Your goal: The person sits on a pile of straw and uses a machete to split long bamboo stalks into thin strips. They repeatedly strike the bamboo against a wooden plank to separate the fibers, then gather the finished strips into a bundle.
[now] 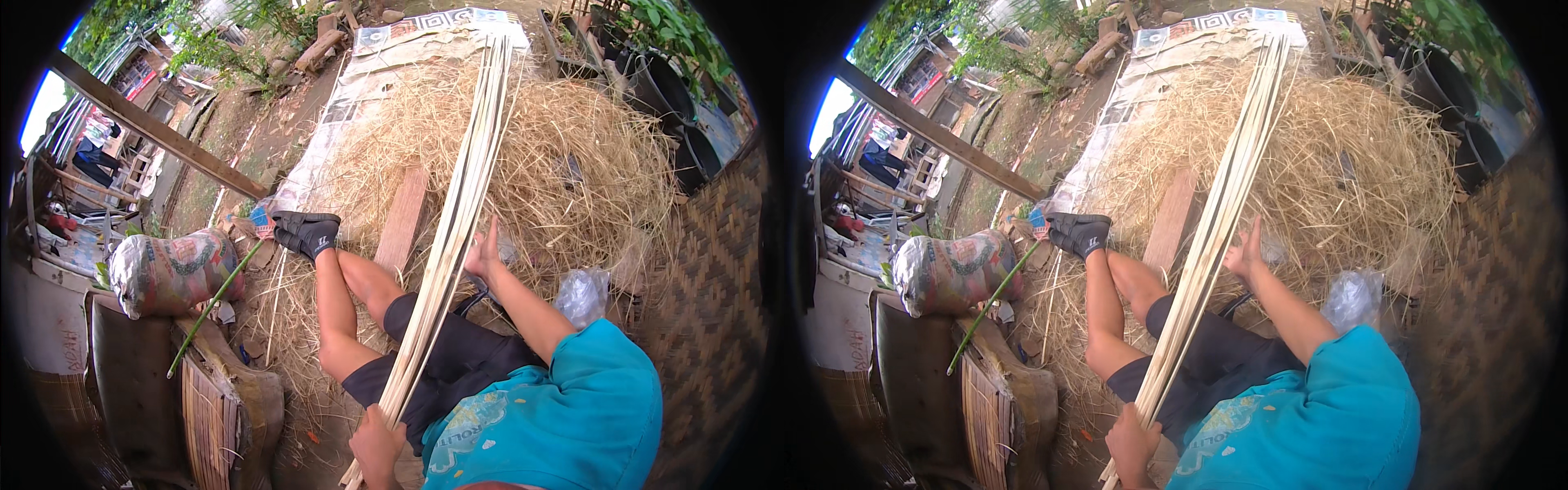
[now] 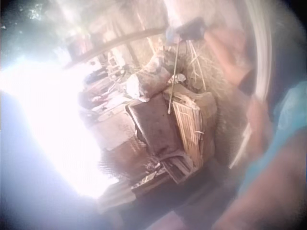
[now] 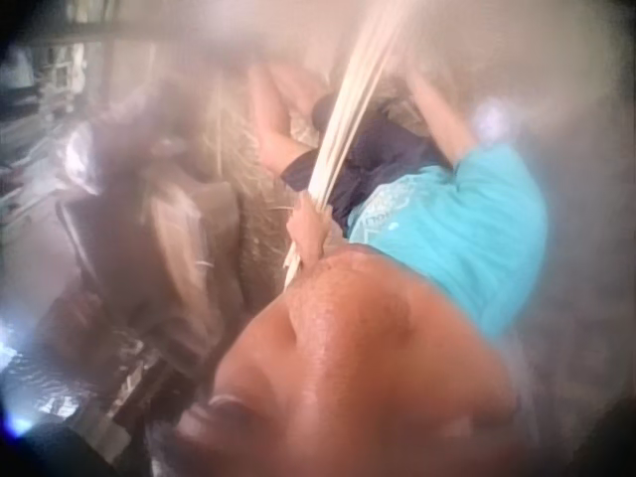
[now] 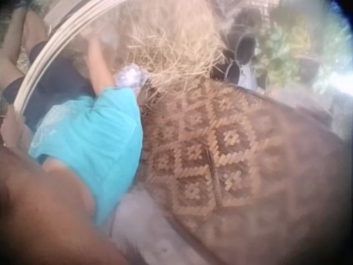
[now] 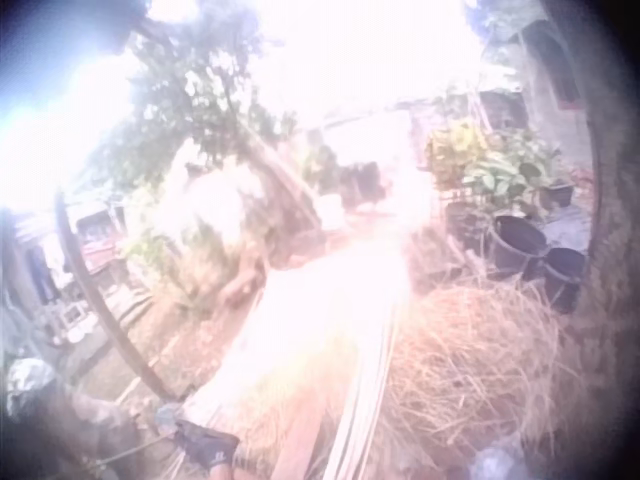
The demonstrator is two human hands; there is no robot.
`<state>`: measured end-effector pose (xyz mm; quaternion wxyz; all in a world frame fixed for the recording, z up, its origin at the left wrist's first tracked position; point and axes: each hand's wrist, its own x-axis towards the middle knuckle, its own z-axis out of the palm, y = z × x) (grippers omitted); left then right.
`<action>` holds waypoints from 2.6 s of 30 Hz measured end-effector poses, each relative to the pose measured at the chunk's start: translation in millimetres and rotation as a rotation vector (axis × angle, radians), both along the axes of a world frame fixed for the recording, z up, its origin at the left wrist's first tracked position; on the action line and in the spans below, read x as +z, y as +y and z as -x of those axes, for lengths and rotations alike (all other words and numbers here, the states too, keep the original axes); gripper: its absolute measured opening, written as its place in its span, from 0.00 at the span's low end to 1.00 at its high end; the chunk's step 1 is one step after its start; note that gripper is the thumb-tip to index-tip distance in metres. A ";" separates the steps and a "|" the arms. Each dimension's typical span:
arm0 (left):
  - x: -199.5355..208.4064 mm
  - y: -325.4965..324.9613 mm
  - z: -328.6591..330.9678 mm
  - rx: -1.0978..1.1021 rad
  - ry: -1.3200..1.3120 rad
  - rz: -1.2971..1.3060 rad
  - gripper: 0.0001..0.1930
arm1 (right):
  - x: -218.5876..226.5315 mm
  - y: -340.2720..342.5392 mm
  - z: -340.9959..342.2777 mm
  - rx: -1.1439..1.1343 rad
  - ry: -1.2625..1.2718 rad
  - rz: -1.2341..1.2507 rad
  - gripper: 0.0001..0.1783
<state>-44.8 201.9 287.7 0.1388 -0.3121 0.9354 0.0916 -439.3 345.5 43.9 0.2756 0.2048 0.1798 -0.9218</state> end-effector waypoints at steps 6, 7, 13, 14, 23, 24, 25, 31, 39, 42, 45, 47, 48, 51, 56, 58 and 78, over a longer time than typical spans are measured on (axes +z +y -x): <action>-33.4 -27.3 -25.5 0.047 0.013 0.107 0.27 | 104.2 -49.8 25.4 0.105 0.188 -0.067 0.35; -31.4 -28.7 -24.1 0.036 0.015 0.093 0.26 | 92.3 -56.9 16.7 0.057 0.209 -0.119 0.31; -18.8 -12.1 -15.4 0.058 0.054 0.091 0.26 | 77.5 -52.5 40.1 0.183 0.025 -0.260 0.26; -15.3 -9.0 -8.1 0.068 0.039 0.068 0.26 | 77.1 -44.9 42.9 0.186 0.040 -0.302 0.25; -36.5 -10.6 -19.8 0.047 0.128 0.025 0.45 | 47.4 11.2 -13.0 -0.018 0.745 -1.384 0.36; -44.0 -10.8 -22.3 0.011 0.127 0.029 0.48 | 49.4 16.1 -23.8 0.028 0.814 -1.329 0.30; -52.9 -13.6 -23.7 -0.029 0.129 0.036 0.51 | 50.9 17.7 -33.5 0.067 0.879 -1.270 0.26; -74.1 -29.8 -26.3 0.023 0.106 -0.047 0.57 | 77.6 15.6 -101.9 0.352 1.333 -1.164 0.08; -78.3 -23.0 -6.6 0.060 0.514 -0.045 0.23 | 67.2 25.7 -116.5 0.333 1.980 -1.268 0.16; -86.9 -21.9 7.9 0.063 0.503 -0.036 0.10 | 63.6 20.6 -109.6 0.338 2.057 -1.231 0.17; -93.3 -22.3 15.0 0.074 0.461 -0.047 0.08 | 58.6 16.8 -106.9 0.294 2.146 -1.211 0.18; -95.0 -23.5 20.4 0.066 0.480 -0.017 0.08 | 52.5 19.0 -102.1 0.280 2.179 -1.198 0.18; -95.9 -24.1 21.7 0.062 0.505 0.013 0.08 | 52.1 19.8 -100.1 0.284 2.184 -1.180 0.18; -96.9 -26.1 17.3 0.009 0.512 0.113 0.09 | 52.5 17.6 -96.6 0.293 2.206 -1.146 0.17; -99.0 -34.9 1.2 -0.040 0.474 0.136 0.12 | 65.1 18.2 -91.1 0.404 2.211 -1.051 0.14; -98.1 -38.0 -3.2 0.005 0.438 0.066 0.14 | 75.1 20.8 -86.3 0.519 2.200 -1.009 0.12; -22.7 -68.3 -132.4 0.557 0.677 0.330 0.15 | 110.5 -46.5 -128.7 0.346 2.052 -0.988 0.08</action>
